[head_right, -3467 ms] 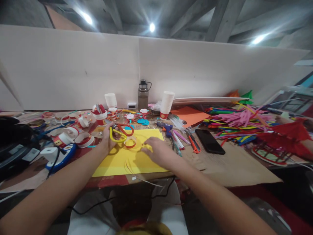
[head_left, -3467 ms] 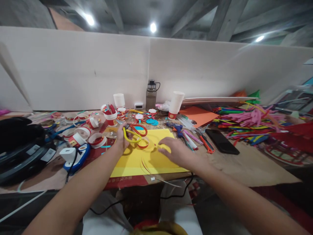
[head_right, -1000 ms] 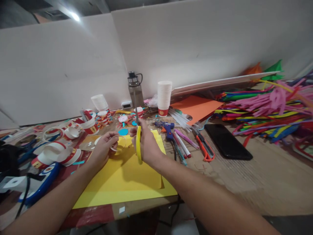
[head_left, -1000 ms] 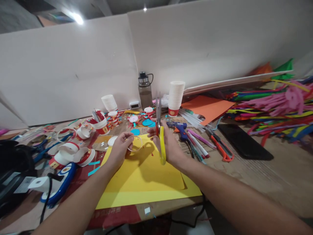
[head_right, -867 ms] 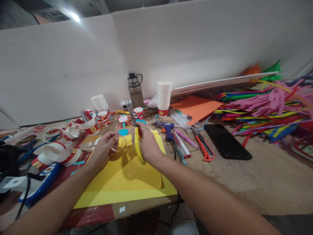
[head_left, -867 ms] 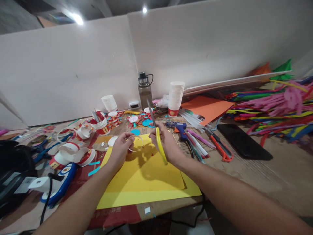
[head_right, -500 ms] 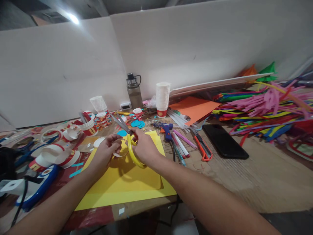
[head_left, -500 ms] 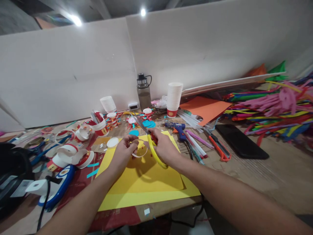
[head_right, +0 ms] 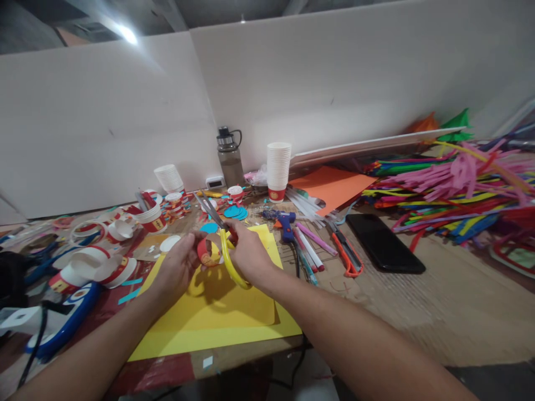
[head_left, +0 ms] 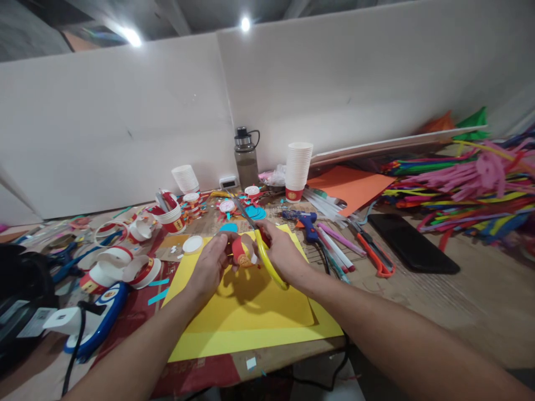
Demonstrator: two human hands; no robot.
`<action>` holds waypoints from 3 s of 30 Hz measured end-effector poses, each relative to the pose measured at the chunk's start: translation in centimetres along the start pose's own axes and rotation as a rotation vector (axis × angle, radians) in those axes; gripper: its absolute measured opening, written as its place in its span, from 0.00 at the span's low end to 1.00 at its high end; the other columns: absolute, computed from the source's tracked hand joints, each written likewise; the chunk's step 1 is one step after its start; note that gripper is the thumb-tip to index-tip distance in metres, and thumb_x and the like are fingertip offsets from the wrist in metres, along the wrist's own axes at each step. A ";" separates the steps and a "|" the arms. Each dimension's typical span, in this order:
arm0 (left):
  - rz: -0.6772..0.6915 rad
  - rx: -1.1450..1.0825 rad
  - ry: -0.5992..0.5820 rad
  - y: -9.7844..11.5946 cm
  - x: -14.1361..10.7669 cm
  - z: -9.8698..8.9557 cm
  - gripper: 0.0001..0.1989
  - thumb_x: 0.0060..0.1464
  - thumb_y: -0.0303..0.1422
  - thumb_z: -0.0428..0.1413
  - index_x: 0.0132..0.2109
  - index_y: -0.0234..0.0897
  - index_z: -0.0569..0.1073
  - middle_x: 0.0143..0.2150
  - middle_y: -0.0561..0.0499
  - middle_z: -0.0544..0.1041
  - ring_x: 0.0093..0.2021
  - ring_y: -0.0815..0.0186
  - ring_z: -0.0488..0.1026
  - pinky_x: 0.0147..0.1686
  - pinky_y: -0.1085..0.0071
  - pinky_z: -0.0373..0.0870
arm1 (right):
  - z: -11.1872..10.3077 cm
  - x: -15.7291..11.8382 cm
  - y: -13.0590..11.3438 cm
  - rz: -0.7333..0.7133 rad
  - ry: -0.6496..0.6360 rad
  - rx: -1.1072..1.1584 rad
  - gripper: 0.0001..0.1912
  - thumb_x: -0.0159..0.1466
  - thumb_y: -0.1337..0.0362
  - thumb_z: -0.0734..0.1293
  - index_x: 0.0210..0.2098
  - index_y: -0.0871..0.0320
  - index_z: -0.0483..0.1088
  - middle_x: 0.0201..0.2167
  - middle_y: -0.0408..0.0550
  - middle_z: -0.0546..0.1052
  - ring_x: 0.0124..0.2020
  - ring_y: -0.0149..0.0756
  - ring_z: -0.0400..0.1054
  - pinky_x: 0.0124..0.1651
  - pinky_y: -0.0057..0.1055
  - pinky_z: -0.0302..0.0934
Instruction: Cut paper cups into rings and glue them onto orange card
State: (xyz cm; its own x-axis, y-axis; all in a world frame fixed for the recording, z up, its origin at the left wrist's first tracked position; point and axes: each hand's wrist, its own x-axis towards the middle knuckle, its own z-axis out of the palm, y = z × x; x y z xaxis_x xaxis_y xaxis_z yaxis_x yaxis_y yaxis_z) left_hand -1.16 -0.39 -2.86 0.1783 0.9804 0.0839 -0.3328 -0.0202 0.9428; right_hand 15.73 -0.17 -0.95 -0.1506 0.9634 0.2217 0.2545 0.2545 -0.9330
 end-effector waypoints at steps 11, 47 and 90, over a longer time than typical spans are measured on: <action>-0.048 0.199 -0.023 -0.9 -0.2 0.4 0.11 0.43 0.31 0.65 0.33 0.36 0.70 0.24 0.57 0.70 0.22 0.74 0.63 0.24 0.78 0.62 | 0.5 -0.8 -0.8 0.027 -0.016 0.020 0.25 0.53 0.69 0.66 0.51 0.56 0.67 0.28 0.40 0.70 0.30 0.30 0.64 0.34 0.27 0.60; -0.074 0.188 0.019 0.7 -0.6 1.4 0.14 0.39 0.37 0.66 0.27 0.34 0.71 0.20 0.56 0.67 0.20 0.75 0.59 0.21 0.77 0.56 | 0.7 -1.2 -0.4 -0.035 -0.103 -0.033 0.25 0.53 0.72 0.66 0.51 0.54 0.66 0.33 0.42 0.73 0.31 0.31 0.65 0.38 0.28 0.61; 0.319 -0.091 0.148 4.0 1.7 -1.5 0.10 0.40 0.30 0.66 0.31 0.34 0.74 0.25 0.55 0.71 0.22 0.75 0.67 0.22 0.80 0.62 | 0.6 -1.3 -0.7 -0.203 -0.144 -0.460 0.23 0.62 0.53 0.64 0.52 0.58 0.65 0.38 0.51 0.72 0.34 0.35 0.63 0.38 0.31 0.57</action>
State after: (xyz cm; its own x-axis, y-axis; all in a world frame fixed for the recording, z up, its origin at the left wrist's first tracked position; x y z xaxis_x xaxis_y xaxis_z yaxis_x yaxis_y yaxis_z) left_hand -3.59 1.47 0.54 -0.0818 0.9455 0.3152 -0.4322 -0.3186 0.8436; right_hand 15.22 -1.69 -0.71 -0.3624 0.8777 0.3136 0.5949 0.4768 -0.6471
